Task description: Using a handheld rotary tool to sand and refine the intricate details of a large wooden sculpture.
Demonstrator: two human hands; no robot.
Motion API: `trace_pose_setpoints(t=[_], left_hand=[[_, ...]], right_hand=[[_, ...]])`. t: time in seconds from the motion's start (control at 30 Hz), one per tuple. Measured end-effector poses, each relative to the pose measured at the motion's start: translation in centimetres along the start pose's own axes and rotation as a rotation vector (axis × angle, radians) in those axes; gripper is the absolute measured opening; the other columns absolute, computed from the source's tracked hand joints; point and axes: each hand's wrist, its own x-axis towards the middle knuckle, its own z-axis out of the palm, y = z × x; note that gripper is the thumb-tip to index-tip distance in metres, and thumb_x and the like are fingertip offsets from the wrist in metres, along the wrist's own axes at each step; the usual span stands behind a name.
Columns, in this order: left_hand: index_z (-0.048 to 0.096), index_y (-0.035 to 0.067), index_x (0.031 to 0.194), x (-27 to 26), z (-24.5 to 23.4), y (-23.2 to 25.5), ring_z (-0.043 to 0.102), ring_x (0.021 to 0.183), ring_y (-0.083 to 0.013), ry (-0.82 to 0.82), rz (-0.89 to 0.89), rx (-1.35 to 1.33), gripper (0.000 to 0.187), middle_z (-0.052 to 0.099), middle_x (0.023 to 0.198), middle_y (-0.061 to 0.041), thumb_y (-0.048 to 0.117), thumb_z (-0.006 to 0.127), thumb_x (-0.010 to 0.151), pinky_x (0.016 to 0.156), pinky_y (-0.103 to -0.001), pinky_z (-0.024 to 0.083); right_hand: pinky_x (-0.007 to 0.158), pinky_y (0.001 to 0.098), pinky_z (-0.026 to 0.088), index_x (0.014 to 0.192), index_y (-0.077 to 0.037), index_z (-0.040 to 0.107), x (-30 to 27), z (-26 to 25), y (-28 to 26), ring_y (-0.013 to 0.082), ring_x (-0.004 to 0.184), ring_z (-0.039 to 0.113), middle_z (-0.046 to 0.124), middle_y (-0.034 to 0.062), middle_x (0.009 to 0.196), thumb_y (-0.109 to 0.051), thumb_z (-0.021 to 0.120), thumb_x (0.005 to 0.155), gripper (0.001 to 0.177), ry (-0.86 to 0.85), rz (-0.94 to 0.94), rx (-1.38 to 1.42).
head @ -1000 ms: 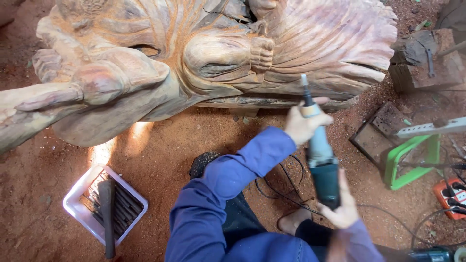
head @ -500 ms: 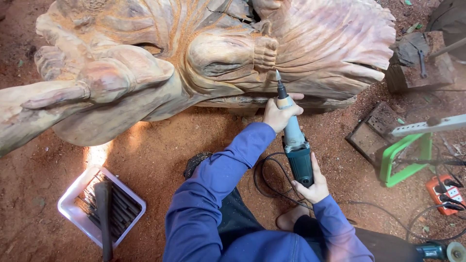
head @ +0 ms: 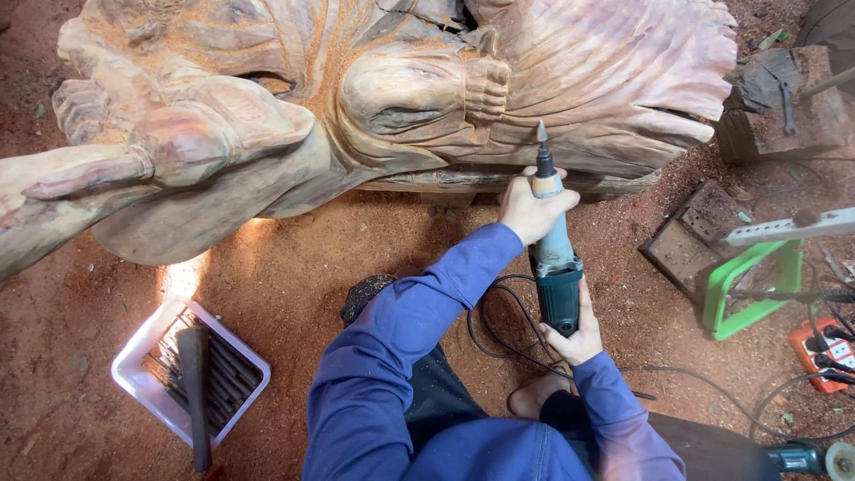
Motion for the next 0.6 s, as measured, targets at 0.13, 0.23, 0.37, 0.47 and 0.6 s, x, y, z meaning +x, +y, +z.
trace_pose_setpoints(t=[0.13,0.23,0.37,0.47,0.6], left_hand=[[0.077,0.016,0.11,1.1,0.6,-1.6,0.068,0.098,-0.0277,-0.02,0.015,-0.048,0.047,0.068,0.094,-0.01,0.025,0.083,0.064,0.094,-0.041,0.052],[0.077,0.016,0.106,2.6,0.6,-3.6,0.068,0.096,-0.0261,0.014,-0.034,-0.114,0.044,0.07,0.092,-0.01,0.026,0.084,0.064,0.092,-0.041,0.052],[0.081,0.019,0.099,2.5,-0.2,-3.0,0.067,0.09,-0.0225,0.039,-0.046,-0.151,0.033,0.07,0.086,-0.008,0.025,0.081,0.067,0.087,-0.038,0.051],[0.082,0.021,0.1,2.2,-0.2,-2.7,0.067,0.086,-0.0224,0.027,-0.035,-0.124,0.033,0.071,0.084,-0.006,0.025,0.08,0.067,0.084,-0.038,0.052],[0.082,0.022,0.1,2.0,0.7,-2.3,0.067,0.085,-0.0217,0.014,-0.016,-0.105,0.033,0.07,0.082,-0.005,0.026,0.081,0.067,0.083,-0.038,0.053]], right_hand=[[0.089,0.0558,0.052,0.169,-0.015,0.025,0.6,0.3,-0.6,0.0457,0.11,0.067,0.066,0.0283,0.126,-0.022,0.093,0.058,0.13,-0.011,0.014,-0.048],[0.084,0.0588,0.053,0.168,-0.017,0.028,1.8,0.1,-1.7,0.0491,0.108,0.067,0.067,0.0291,0.124,-0.022,0.093,0.058,0.128,-0.055,0.019,-0.083],[0.079,0.0559,0.054,0.168,-0.019,0.03,2.9,0.0,-3.4,0.0473,0.1,0.07,0.07,0.0288,0.117,-0.016,0.091,0.058,0.125,-0.072,0.045,-0.08],[0.077,0.0571,0.053,0.167,-0.02,0.032,2.6,0.1,-2.5,0.0473,0.102,0.069,0.069,0.0284,0.119,-0.018,0.092,0.056,0.127,-0.059,0.047,-0.066],[0.078,0.0573,0.053,0.168,-0.02,0.03,2.3,-0.4,-2.2,0.047,0.103,0.069,0.068,0.0287,0.121,-0.017,0.093,0.055,0.129,-0.041,0.054,-0.076]])
